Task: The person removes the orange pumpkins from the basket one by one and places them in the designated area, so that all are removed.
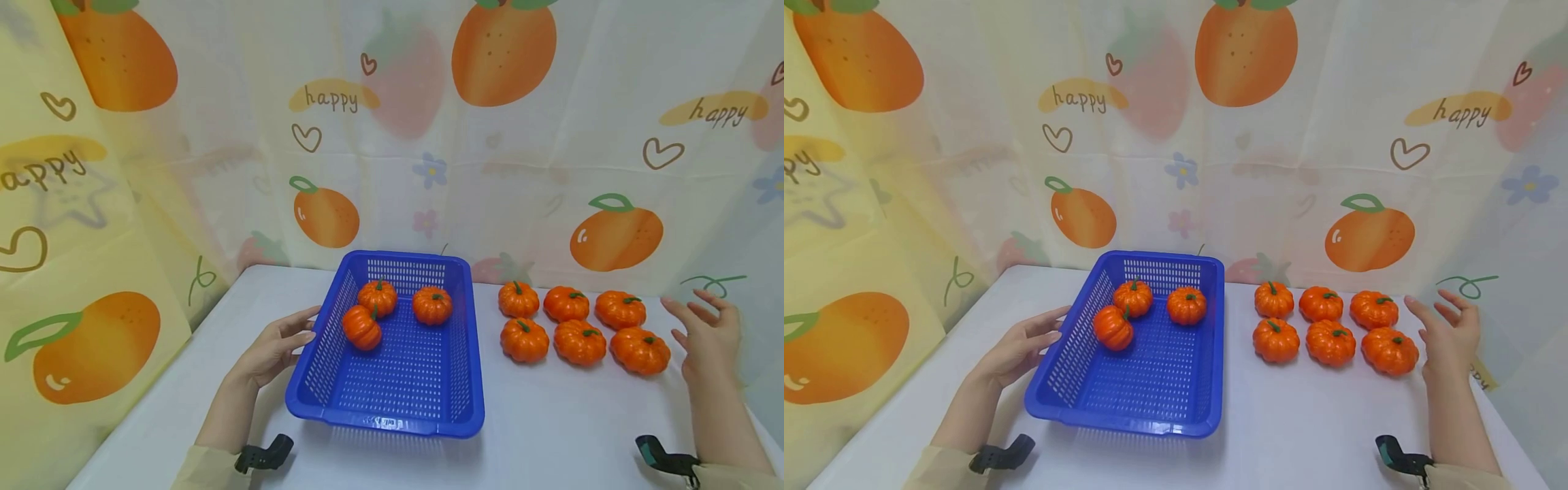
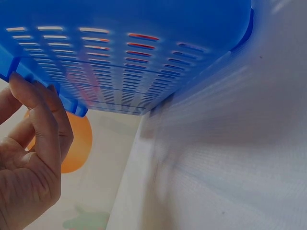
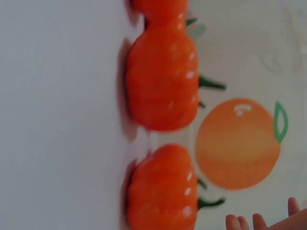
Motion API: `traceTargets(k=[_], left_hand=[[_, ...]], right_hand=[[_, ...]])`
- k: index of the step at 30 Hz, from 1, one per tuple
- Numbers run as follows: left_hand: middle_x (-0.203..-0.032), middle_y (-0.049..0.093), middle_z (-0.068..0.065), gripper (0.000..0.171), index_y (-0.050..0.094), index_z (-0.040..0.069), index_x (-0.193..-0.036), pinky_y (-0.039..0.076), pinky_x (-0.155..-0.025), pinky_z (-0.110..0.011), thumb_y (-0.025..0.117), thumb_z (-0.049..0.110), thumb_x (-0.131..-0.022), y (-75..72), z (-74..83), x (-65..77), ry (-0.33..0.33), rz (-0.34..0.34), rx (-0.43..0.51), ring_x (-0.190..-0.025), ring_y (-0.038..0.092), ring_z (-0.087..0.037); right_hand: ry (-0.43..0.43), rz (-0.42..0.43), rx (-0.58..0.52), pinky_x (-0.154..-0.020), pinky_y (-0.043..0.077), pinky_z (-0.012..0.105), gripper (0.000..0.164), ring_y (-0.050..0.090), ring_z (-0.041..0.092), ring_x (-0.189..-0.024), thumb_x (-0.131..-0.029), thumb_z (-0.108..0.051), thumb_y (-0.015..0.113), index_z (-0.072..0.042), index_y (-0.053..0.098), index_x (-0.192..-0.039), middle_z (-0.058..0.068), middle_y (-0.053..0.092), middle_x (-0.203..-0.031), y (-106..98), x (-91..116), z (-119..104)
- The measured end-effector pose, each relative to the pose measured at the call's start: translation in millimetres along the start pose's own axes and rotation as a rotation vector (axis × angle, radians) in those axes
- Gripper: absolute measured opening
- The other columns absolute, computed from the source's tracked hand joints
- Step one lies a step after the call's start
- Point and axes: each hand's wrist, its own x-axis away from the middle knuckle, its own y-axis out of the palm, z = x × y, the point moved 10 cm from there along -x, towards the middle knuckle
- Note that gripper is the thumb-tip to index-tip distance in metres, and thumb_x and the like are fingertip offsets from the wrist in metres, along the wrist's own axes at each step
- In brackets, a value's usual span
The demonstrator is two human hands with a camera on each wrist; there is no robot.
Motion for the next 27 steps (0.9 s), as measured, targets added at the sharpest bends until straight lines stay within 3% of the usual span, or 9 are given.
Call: traceTargets(k=[3,4,6,10,11,13,20,27], left_hand=[[-0.111,0.058,0.002,0.061,0.031,0.007,-0.154,0.059,-0.081,-0.029,0.056,0.018,-0.099,-0.4,-0.1,0.2,0.001,0.002,-0.006,-0.094,0.067,-0.009],[-0.111,0.058,0.002,0.061,0.031,0.007,-0.154,0.059,-0.081,-0.029,0.056,0.018,-0.099,-0.4,-0.3,0.3,-0.001,0.003,-0.006,-0.094,0.067,-0.01],[-0.111,0.058,0.001,0.062,0.031,0.007,-0.154,0.059,-0.082,-0.03,0.056,0.018,-0.099,-0.6,-0.9,0.4,-0.004,0.006,-0.005,-0.094,0.067,-0.01],[-0.113,0.058,0.001,0.062,0.031,0.007,-0.154,0.059,-0.082,-0.03,0.056,0.018,-0.099,-1.0,-1.3,0.2,-0.006,0.005,-0.004,-0.095,0.067,-0.01],[-0.113,0.058,0.001,0.061,0.032,0.007,-0.154,0.059,-0.082,-0.03,0.056,0.019,-0.099,-1.4,-1.3,0.2,-0.007,0.006,-0.007,-0.095,0.067,-0.01],[-0.113,0.058,0.001,0.061,0.032,0.007,-0.154,0.059,-0.082,-0.03,0.056,0.019,-0.099,-1.9,-0.5,0.3,-0.006,0.006,-0.008,-0.095,0.067,-0.01],[-0.113,0.058,0.0,0.061,0.032,0.007,-0.154,0.059,-0.082,-0.03,0.057,0.018,-0.099,-2.9,2.6,2.1,-0.003,0.009,-0.008,-0.096,0.066,-0.011],[-0.113,0.058,-0.001,0.061,0.033,0.007,-0.154,0.059,-0.081,-0.03,0.057,0.018,-0.099,0.5,2.7,1.0,0.0,-0.001,-0.01,-0.098,0.066,-0.012]], right_hand=[[-0.035,-0.082,-0.027,-0.11,0.044,0.024,0.068,0.045,-0.001,-0.101,-0.079,-0.03,0.082,-0.039,0.045,-0.135,-0.022,0.044,-0.11,25,13,-9],[-0.052,-0.111,-0.028,-0.118,0.035,0.029,0.067,0.045,-0.001,-0.102,-0.08,-0.029,0.081,-0.038,0.045,-0.136,-0.022,0.045,-0.111,34,18,-12],[-0.091,-0.182,-0.047,-0.121,0.028,0.031,0.064,0.046,0.0,-0.104,-0.082,-0.027,0.079,-0.036,0.046,-0.136,-0.02,0.046,-0.113,51,27,-20],[-0.188,-0.324,-0.099,-0.093,0.053,0.015,0.053,0.052,0.003,-0.101,-0.087,-0.021,0.075,-0.03,0.048,-0.131,-0.014,0.047,-0.115,86,47,-41],[-0.211,-0.361,-0.114,-0.082,0.054,0.012,0.05,0.053,0.004,-0.101,-0.087,-0.019,0.074,-0.028,0.049,-0.13,-0.012,0.047,-0.116,95,52,-47],[-0.26,-0.43,-0.134,-0.072,0.053,0.01,0.046,0.052,0.005,-0.103,-0.089,-0.016,0.072,-0.026,0.049,-0.128,-0.01,0.047,-0.117,114,64,-60],[-0.381,-0.638,-0.193,-0.082,0.054,0.014,0.041,0.055,0.011,-0.107,-0.09,-0.008,0.069,-0.017,0.051,-0.125,-0.004,0.046,-0.123,180,107,-102],[-0.38,-0.754,-0.169,-0.089,0.05,0.016,0.04,0.047,0.015,-0.117,-0.09,-0.008,0.069,-0.017,0.051,-0.125,-0.004,0.047,-0.129,232,143,-114]])
